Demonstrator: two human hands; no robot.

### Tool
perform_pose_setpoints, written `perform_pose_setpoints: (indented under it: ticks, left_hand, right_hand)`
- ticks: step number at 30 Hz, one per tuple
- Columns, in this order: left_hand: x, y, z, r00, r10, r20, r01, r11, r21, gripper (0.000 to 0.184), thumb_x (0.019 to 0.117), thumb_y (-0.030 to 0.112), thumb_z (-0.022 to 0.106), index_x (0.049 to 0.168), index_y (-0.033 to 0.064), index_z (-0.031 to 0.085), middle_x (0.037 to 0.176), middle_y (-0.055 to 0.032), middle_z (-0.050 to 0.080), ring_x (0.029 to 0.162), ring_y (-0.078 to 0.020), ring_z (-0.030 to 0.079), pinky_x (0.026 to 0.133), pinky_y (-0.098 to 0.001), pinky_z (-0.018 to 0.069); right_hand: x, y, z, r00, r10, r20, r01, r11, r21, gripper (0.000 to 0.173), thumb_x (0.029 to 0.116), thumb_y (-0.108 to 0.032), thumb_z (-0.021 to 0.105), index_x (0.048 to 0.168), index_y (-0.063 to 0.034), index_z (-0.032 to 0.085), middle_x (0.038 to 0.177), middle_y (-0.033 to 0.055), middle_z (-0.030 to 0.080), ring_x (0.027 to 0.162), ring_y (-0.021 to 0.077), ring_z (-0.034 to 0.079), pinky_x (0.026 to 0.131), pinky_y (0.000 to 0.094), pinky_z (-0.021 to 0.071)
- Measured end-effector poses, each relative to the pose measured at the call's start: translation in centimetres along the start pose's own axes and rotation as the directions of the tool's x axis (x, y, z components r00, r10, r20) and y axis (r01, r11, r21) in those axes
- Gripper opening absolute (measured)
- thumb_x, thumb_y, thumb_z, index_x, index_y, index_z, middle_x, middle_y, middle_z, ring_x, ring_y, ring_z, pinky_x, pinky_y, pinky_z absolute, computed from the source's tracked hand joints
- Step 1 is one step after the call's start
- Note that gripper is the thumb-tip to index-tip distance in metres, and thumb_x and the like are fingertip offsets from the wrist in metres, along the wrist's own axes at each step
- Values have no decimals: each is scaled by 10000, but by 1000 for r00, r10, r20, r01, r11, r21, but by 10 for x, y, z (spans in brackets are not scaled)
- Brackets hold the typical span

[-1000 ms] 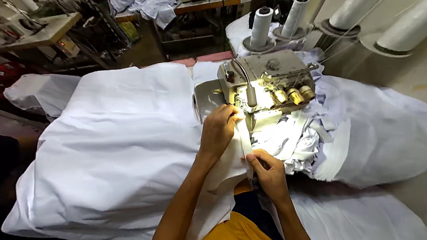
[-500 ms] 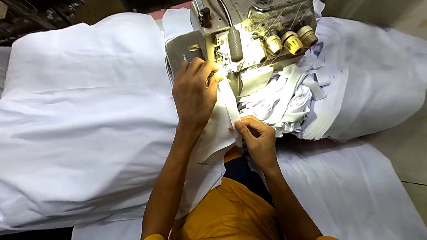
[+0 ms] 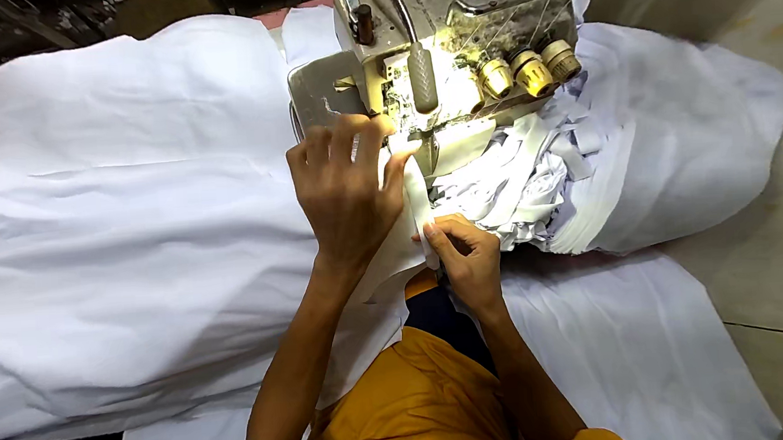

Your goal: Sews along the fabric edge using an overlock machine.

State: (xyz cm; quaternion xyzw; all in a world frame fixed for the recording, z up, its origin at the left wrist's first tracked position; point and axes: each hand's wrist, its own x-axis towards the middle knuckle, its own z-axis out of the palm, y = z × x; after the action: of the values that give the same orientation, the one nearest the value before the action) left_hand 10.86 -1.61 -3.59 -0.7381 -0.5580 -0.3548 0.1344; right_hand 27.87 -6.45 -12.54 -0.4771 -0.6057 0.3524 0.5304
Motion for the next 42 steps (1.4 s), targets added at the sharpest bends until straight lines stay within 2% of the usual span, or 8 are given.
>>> perform_pose_setpoints:
  ticks: [5, 7, 13, 16, 19, 21, 30, 42]
  left_hand:
    - [-35, -4, 3, 966, 231, 111, -219, 969, -113, 348, 1029, 338, 577, 1265, 132, 728, 1299, -57, 694, 1147, -252, 619, 959, -433, 435]
    - [-40, -9, 6, 960, 230, 159, -215, 971, -102, 383, 1043, 357, 547, 1344, 170, 693, 1366, -22, 666, 1185, -237, 590, 963, -419, 407]
    - [-42, -5, 5, 976, 138, 167, -128, 990, -67, 403, 1065, 368, 483, 1347, 166, 688, 1358, -34, 662, 1170, -260, 577, 935, -429, 394]
    - [-49, -3, 3, 986, 53, 160, -49, 998, -29, 435, 1071, 361, 455, 1397, 145, 646, 1414, -35, 621, 1149, -272, 548, 914, -445, 366]
    - [-54, -5, 2, 986, -18, 167, 20, 1000, -9, 478, 1078, 381, 416, 1446, 138, 602, 1490, -16, 564, 1167, -274, 518, 916, -456, 346]
    - [-54, -4, 3, 986, -39, 163, 40, 999, -2, 492, 1075, 396, 405, 1451, 146, 600, 1502, -6, 556, 1182, -269, 512, 923, -465, 331]
    - [-55, 14, 8, 976, -80, 200, 113, 981, -159, 520, 1070, 386, 413, 1485, 74, 452, 1528, -79, 509, 1416, -210, 430, 1112, -520, 250]
    - [-44, 24, 14, 952, -190, 242, 251, 934, -253, 497, 1097, 283, 374, 1525, 32, 360, 1566, -103, 457, 1472, -174, 384, 1229, -514, 157]
  right_hand:
    - [2, 1, 0, 1000, -2, -18, 2, 1000, -21, 185, 976, -160, 666, 886, -56, 790, 901, 31, 749, 874, 95, 689, 781, 245, 568]
    - [2, 0, 2, 1000, 0, -25, 0, 1000, -30, 183, 973, -158, 670, 872, -60, 787, 894, 29, 748, 871, 95, 692, 779, 246, 573]
    - [5, -9, 4, 996, 63, -64, -64, 998, -11, 215, 901, -154, 722, 701, -102, 664, 783, -1, 685, 754, 66, 647, 649, 217, 522]
    - [8, -14, 3, 995, 99, -31, -98, 994, 57, 144, 875, -117, 753, 857, -89, 614, 812, 10, 682, 723, 78, 651, 639, 217, 545]
    - [8, -15, 2, 992, 120, 43, -124, 988, 94, 313, 900, -115, 747, 1174, -43, 616, 811, 11, 700, 691, 93, 642, 644, 221, 544]
    - [7, -16, 1, 989, 128, 74, -137, 982, 128, 370, 915, -114, 733, 1251, -33, 601, 798, 16, 695, 696, 107, 638, 663, 229, 545]
    - [-7, -18, -3, 995, 103, 5, -101, 960, 260, 367, 923, -63, 717, 1242, 18, 554, 778, 39, 666, 686, 104, 631, 661, 222, 548]
    - [-5, -8, 7, 992, 104, -71, -86, 973, 215, 319, 927, -86, 721, 1210, -23, 589, 782, 20, 671, 684, 92, 625, 663, 221, 543]
